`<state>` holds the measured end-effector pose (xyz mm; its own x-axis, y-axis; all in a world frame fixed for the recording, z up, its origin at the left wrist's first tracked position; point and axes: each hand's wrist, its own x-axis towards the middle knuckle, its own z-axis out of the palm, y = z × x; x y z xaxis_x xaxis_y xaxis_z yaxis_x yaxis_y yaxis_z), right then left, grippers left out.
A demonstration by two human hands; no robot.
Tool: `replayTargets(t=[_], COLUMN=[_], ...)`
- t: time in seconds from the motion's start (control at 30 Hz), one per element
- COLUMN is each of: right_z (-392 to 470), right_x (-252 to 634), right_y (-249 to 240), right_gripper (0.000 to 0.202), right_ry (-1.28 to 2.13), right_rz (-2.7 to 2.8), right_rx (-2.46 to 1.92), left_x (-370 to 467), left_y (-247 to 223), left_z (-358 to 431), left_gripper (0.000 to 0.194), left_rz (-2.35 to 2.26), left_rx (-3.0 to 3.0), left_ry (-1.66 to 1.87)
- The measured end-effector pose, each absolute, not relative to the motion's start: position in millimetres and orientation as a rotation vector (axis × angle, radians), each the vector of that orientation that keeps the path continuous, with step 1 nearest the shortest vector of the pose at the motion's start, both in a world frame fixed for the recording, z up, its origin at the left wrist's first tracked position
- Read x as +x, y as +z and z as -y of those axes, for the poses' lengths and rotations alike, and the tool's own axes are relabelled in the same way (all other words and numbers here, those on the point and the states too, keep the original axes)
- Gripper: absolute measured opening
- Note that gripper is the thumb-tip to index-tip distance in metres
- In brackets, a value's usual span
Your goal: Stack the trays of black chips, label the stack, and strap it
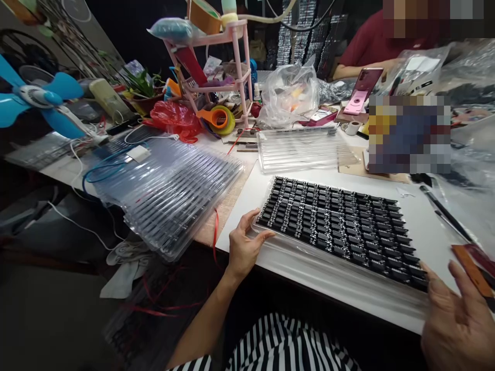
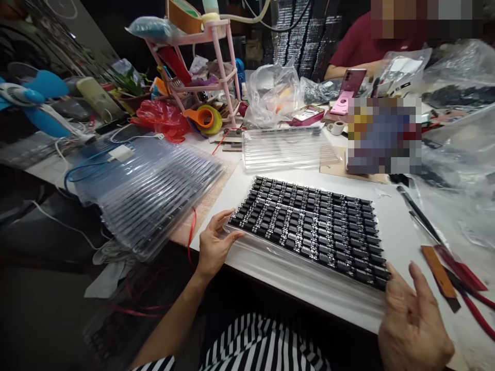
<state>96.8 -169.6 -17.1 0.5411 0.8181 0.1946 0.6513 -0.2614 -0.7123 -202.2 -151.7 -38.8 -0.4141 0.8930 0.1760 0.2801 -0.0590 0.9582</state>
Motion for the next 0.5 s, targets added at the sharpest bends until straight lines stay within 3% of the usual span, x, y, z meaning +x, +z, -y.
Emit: replayTargets(t=[0.5], right_z=[165], right_x=[93], right_y=[-14], right_gripper=[0.058], right_ry=[0.279], right_rz=[1.248], right_rx=[-2.034], left_x=[-219], left_y=[-40], left_z=[161], left_gripper=[0.061], left_rz=[-1.897], left_rx=[1.578], left_ry=[1.12])
